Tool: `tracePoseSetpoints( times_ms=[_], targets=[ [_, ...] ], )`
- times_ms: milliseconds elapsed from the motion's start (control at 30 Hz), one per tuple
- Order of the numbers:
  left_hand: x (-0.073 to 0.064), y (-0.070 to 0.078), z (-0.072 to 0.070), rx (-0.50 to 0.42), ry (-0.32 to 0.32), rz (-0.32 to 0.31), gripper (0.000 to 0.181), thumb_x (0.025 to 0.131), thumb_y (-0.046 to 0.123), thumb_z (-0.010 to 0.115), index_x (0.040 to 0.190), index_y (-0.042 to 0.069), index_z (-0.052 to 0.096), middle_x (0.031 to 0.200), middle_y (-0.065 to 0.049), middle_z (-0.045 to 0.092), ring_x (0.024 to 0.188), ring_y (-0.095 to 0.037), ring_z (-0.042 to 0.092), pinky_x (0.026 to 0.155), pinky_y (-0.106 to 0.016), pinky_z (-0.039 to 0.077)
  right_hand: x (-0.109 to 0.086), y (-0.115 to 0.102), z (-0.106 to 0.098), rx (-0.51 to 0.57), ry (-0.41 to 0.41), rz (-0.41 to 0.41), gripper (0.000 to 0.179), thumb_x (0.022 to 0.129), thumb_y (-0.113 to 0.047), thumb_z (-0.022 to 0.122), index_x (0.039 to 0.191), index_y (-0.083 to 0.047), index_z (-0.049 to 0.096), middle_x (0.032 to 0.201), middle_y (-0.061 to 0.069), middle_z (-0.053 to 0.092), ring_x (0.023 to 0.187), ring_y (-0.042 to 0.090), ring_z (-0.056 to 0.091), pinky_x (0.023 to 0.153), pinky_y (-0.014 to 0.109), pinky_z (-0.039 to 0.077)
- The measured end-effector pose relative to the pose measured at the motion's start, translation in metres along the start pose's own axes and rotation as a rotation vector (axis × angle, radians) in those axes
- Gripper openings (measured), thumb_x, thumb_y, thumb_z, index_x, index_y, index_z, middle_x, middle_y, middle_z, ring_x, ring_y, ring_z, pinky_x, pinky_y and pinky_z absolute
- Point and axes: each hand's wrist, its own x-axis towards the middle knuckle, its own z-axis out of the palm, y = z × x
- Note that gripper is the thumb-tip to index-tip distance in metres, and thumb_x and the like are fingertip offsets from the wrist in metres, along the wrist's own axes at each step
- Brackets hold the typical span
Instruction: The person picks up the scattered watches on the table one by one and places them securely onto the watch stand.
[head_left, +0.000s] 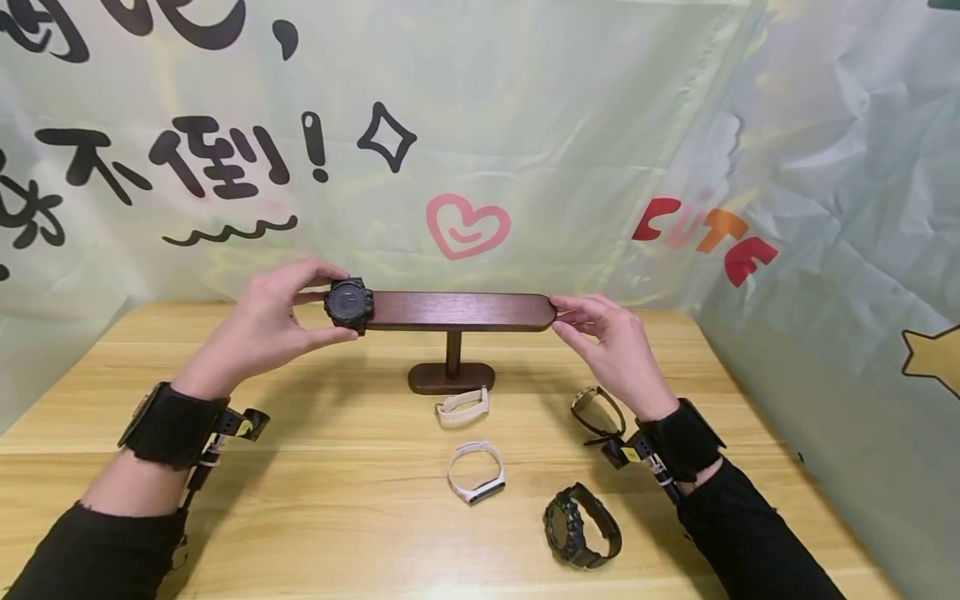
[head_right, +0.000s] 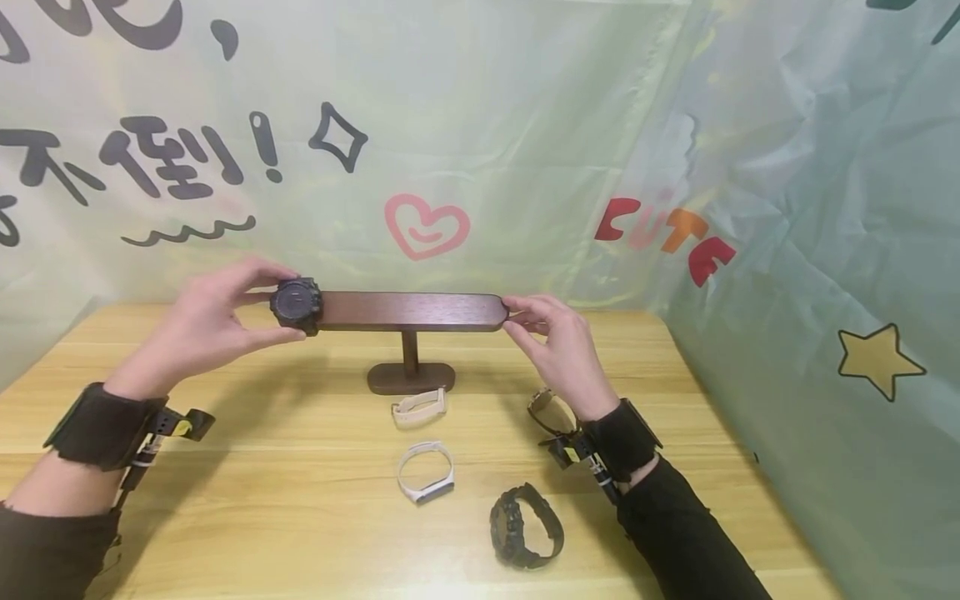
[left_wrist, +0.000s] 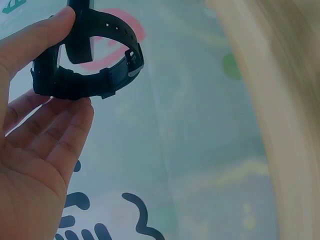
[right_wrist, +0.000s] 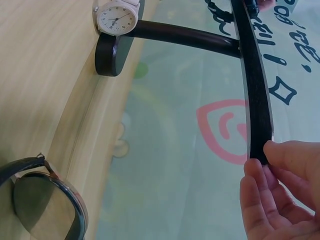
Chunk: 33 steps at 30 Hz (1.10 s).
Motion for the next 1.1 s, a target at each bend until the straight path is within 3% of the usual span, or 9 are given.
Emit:
tracePoseSetpoints(
  times_ms=[300,667,967,1100],
  targets=[
    [0.002,0.003,0.008,-0.011,-0.031,-0.033,0.066,0.073,0.019,0.102,0.13,0.015,0.068,0.125,-0.005,0.076,0.118,-0.032,0.076,0.1,-0.05,0.06,0.0,0.001,-0.001,0.024,-0.002,0.0,0.036,0.106,-0.015,0.07,0.141,-0.01,0.07,0.132,0.012,0.071,0.114,0.027,0.072,0.107,0.044,0.059],
    [0.01,0.008,0.017,-0.051,-0.067,0.006,0.062,0.074,0.021,0.101,0.126,0.012,0.069,0.122,-0.006,0.077,0.116,-0.031,0.076,0.108,-0.053,0.058,0.001,0.001,-0.001,0.026,0.003,-0.004,0.035,0.105,-0.015,0.07,0.14,-0.01,0.071,0.132,0.01,0.071,0.114,0.025,0.073,0.106,0.038,0.059],
    [0.016,0.015,0.024,-0.058,-0.078,0.05,0.06,0.074,0.021,0.101,0.124,0.011,0.068,0.118,-0.004,0.076,0.114,-0.027,0.077,0.107,-0.05,0.059,0.002,0.0,0.0,0.03,0.008,-0.007,0.034,0.105,-0.014,0.071,0.139,-0.011,0.072,0.131,0.009,0.072,0.112,0.023,0.073,0.103,0.038,0.06],
    [0.018,0.017,0.027,-0.031,-0.074,0.08,0.061,0.074,0.022,0.101,0.124,0.01,0.068,0.118,-0.004,0.075,0.107,-0.023,0.074,0.099,-0.048,0.059,0.001,0.001,-0.001,0.017,0.007,-0.012,0.033,0.106,-0.015,0.069,0.139,-0.011,0.072,0.132,0.008,0.072,0.111,0.022,0.072,0.1,0.037,0.06]
  ],
)
